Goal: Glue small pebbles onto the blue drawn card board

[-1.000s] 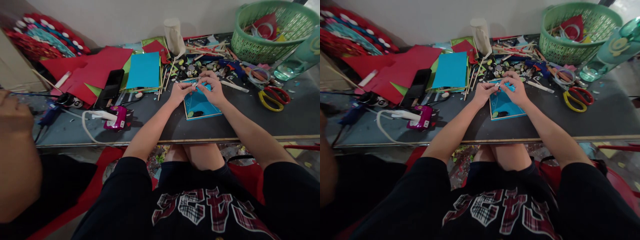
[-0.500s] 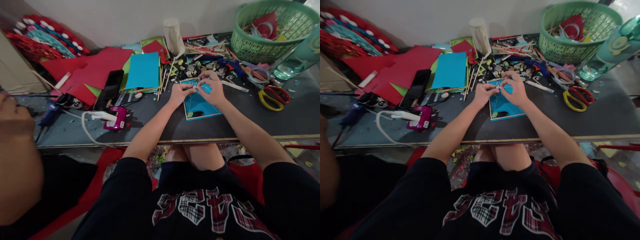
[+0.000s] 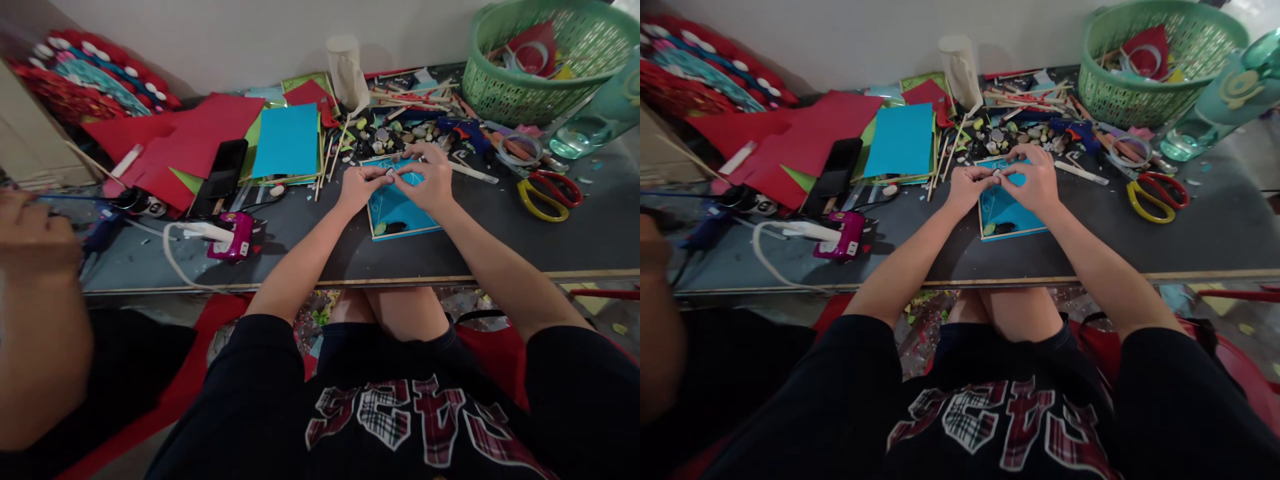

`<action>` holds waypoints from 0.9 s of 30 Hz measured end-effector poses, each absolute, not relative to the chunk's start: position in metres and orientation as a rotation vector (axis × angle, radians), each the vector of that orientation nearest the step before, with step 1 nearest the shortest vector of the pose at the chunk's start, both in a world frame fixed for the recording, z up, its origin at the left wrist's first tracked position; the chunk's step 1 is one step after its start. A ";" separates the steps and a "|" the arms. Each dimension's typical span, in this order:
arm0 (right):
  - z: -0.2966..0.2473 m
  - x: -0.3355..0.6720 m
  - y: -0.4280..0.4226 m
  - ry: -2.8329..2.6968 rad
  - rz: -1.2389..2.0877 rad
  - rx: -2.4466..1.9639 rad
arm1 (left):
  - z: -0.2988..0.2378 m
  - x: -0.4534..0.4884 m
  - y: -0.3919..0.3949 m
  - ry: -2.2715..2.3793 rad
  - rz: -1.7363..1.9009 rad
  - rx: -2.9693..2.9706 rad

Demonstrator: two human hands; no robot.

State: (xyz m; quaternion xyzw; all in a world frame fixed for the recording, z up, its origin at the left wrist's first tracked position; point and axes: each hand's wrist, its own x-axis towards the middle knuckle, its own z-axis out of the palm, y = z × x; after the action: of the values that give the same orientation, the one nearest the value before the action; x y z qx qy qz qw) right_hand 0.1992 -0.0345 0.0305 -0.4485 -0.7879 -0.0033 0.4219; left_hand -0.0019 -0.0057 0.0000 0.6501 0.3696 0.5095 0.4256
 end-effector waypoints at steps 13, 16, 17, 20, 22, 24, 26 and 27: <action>0.021 0.216 -0.020 -1.811 0.158 -1.132 | 0.008 -0.007 -0.015 0.996 1.163 1.808; 0.026 0.213 -0.021 -1.867 0.231 -1.073 | 0.012 -0.007 -0.017 0.983 1.157 1.834; 0.027 0.211 -0.022 -1.896 0.262 -1.052 | 0.013 -0.007 -0.017 0.971 1.151 1.834; 0.030 0.206 -0.026 -1.965 0.375 -0.988 | 0.018 -0.008 -0.020 0.910 1.123 1.790; 0.032 0.205 -0.028 -1.973 0.437 -0.948 | 0.020 -0.008 -0.022 0.875 1.116 1.735; 0.034 0.205 -0.029 -1.972 0.481 -0.930 | 0.020 -0.007 -0.022 0.859 1.131 1.692; 0.036 0.206 -0.030 -1.981 0.517 -0.934 | 0.018 -0.006 -0.020 0.852 1.152 1.661; 0.037 0.206 -0.031 -1.985 0.530 -0.939 | 0.018 -0.005 -0.019 0.848 1.160 1.644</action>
State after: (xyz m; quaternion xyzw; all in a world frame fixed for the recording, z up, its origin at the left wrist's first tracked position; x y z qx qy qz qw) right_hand 0.2056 -0.0311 0.0367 -0.3758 -0.7945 0.2120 0.4272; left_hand -0.0052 -0.0194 0.0178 0.6681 0.3445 0.4715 0.4611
